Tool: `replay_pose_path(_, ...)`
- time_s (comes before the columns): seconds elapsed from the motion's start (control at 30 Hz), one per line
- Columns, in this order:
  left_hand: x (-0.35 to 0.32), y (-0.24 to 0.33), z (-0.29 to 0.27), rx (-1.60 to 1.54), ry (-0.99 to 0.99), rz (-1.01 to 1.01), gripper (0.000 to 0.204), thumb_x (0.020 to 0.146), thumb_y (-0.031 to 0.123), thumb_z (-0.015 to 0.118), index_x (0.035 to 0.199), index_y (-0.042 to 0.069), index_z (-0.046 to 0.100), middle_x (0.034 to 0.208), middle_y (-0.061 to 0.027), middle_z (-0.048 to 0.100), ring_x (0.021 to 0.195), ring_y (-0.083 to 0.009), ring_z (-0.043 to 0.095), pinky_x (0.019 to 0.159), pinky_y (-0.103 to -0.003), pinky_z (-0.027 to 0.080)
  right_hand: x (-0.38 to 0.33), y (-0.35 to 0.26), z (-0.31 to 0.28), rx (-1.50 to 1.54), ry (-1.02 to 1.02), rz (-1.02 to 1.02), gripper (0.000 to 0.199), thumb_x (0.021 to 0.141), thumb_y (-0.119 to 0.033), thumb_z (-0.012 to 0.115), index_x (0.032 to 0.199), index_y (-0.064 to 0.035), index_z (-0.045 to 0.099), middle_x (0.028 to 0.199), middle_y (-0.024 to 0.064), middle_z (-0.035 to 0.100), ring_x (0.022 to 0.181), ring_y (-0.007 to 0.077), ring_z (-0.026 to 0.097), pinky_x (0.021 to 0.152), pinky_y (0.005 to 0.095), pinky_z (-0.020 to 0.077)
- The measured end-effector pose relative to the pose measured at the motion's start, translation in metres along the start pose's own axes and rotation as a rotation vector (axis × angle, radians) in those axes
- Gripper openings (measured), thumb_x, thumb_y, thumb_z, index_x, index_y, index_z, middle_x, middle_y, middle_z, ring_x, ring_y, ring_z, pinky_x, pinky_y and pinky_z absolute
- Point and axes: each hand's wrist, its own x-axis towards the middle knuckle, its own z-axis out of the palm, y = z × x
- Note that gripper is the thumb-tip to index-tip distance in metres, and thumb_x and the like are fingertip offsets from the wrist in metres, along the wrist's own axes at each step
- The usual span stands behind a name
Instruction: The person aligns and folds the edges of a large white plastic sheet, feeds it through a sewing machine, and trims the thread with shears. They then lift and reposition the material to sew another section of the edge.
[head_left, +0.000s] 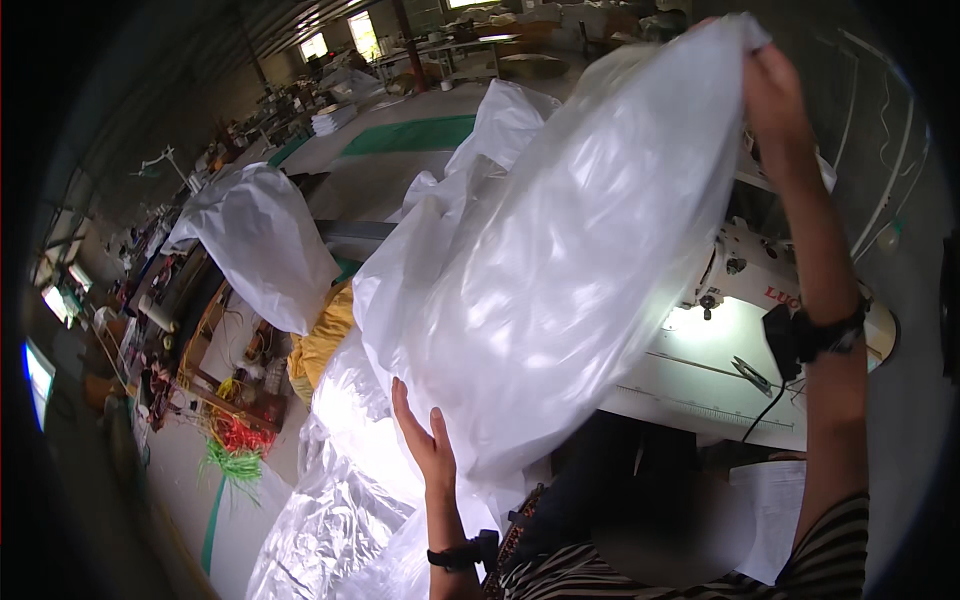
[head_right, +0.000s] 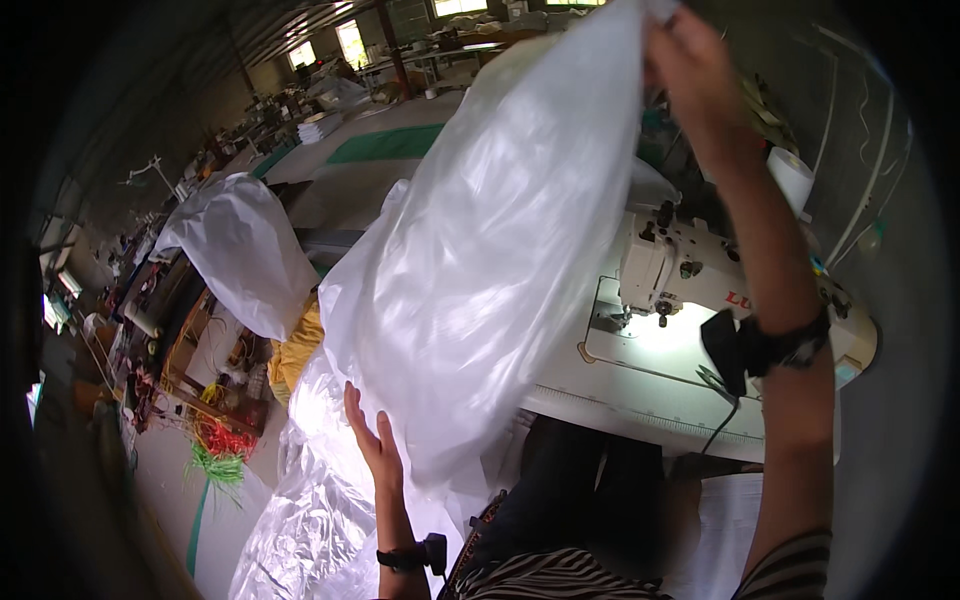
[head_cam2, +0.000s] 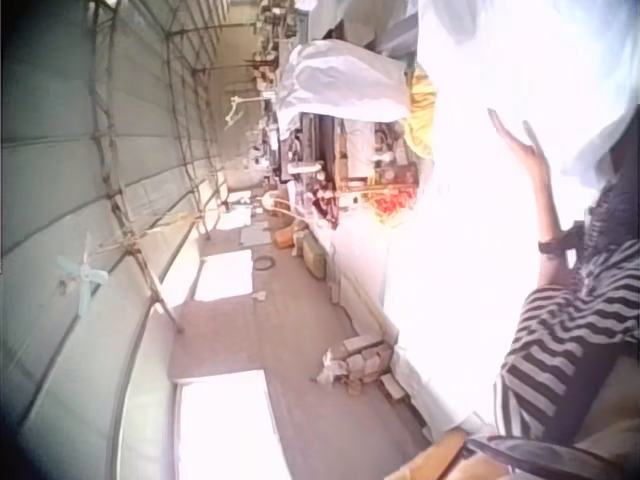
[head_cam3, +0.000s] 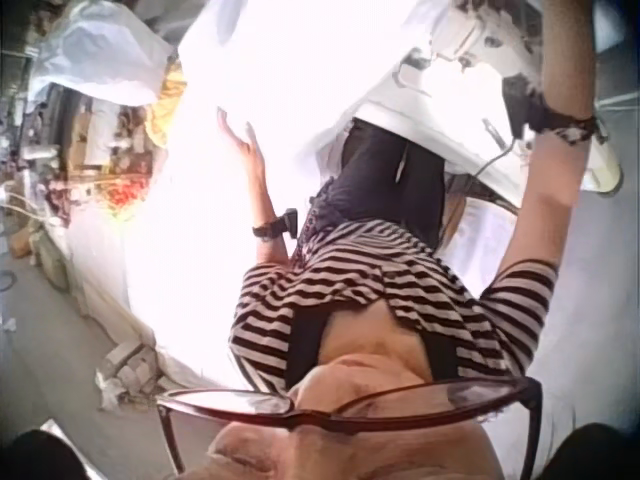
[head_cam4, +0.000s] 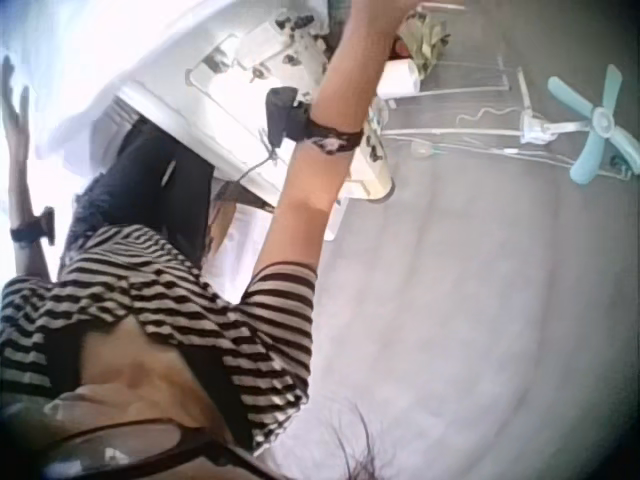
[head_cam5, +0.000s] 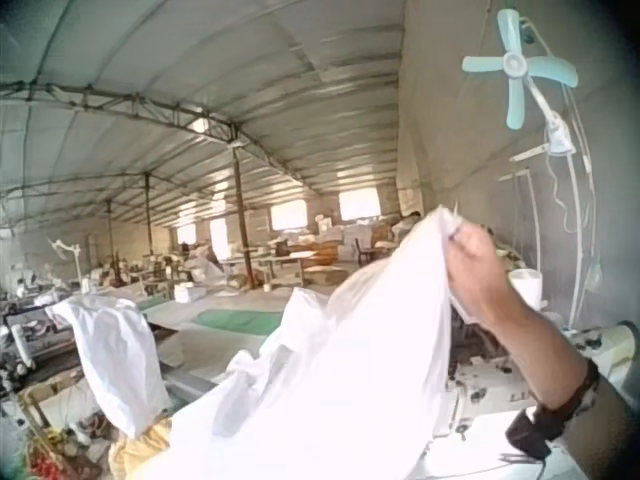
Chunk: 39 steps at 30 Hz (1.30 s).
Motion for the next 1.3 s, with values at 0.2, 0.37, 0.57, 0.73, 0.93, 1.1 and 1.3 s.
replay_pose_path(0.2, -0.013, -0.139, -0.013, 0.306, -0.456, -0.155, 0.077, 0.090, 0.036, 0.069, 0.150, 0.007, 0.031, 0.158, -0.0191, 0.026, 0.145, -0.0377, 0.027, 0.113, -0.054, 0.031, 0.051, -0.003, -0.032, 0.301, 0.226, -0.127, 0.038, 0.100, -0.042, 0.053, 0.098, -0.0067, 0.066, 0.083, 0.0068, 0.069, 0.073, 0.0192, 0.069, 0.072, 0.0333, 0.0597)
replay_pose_path(0.37, 0.037, -0.145, -0.026, 0.736, -0.212, -0.558, 0.095, 0.081, 0.030, 0.077, 0.154, 0.008, 0.021, 0.161, -0.0229, 0.014, 0.146, -0.0425, 0.022, 0.101, -0.068, 0.038, 0.056, -0.001, -0.045, 0.399, 0.149, 0.105, 0.032, 0.100, -0.035, 0.053, 0.092, -0.0068, 0.067, 0.077, 0.0061, 0.067, 0.066, 0.0189, 0.068, 0.065, 0.0339, 0.0590)
replay_pose_path(0.57, -0.010, -0.069, 0.002, 0.258, -0.517, 0.379, 0.068, 0.082, 0.012, 0.071, 0.144, 0.008, 0.044, 0.143, -0.0192, 0.049, 0.134, -0.0422, 0.043, 0.108, -0.046, 0.040, 0.047, -0.002, -0.043, 0.253, 0.114, -0.044, 0.034, 0.101, -0.036, 0.052, 0.095, -0.0061, 0.066, 0.079, 0.0056, 0.068, 0.069, 0.0191, 0.067, 0.067, 0.0335, 0.0586)
replay_pose_path(0.73, 0.026, -0.088, -0.038, 0.777, -0.661, -0.393, 0.051, 0.084, 0.018, 0.071, 0.131, 0.006, 0.056, 0.108, -0.0218, 0.067, 0.104, -0.0395, 0.063, 0.095, -0.045, 0.048, 0.059, -0.004, -0.037, 0.057, 0.115, -0.057, 0.032, 0.102, -0.033, 0.053, 0.100, -0.0045, 0.066, 0.083, 0.0051, 0.068, 0.073, 0.0185, 0.068, 0.071, 0.0326, 0.0579)
replay_pose_path(0.93, -0.020, -0.023, -0.040, -0.263, -0.283, -0.248, 0.044, 0.082, 0.010, 0.071, 0.123, 0.002, 0.057, 0.127, -0.0155, 0.059, 0.107, -0.0351, 0.061, 0.089, -0.045, 0.049, 0.106, 0.010, -0.036, -0.177, 0.098, -0.004, 0.028, 0.102, -0.025, 0.054, 0.106, -0.0009, 0.070, 0.093, 0.0075, 0.071, 0.081, 0.0165, 0.068, 0.075, 0.0303, 0.0556)
replay_pose_path(1.1, -0.081, -0.008, 0.011, 0.217, -0.245, 0.162, 0.068, 0.074, 0.012, 0.081, 0.133, 0.006, 0.048, 0.136, -0.0162, 0.050, 0.116, -0.0347, 0.057, 0.096, -0.043, 0.049, 0.121, 0.004, -0.020, -0.191, 0.049, -0.046, 0.028, 0.101, -0.025, 0.055, 0.106, -0.0010, 0.070, 0.094, 0.0071, 0.071, 0.082, 0.0160, 0.068, 0.075, 0.0302, 0.0551)
replay_pose_path(1.3, -0.079, -0.043, 0.075, 0.361, -0.230, -0.043, 0.051, 0.074, 0.013, 0.080, 0.119, 0.010, 0.058, 0.122, -0.0107, 0.059, 0.111, -0.0306, 0.059, 0.090, -0.041, 0.046, 0.117, -0.003, -0.011, -0.203, 0.041, -0.026, 0.030, 0.102, -0.026, 0.054, 0.107, -0.0016, 0.070, 0.096, 0.0068, 0.071, 0.085, 0.0159, 0.068, 0.078, 0.0304, 0.0546)
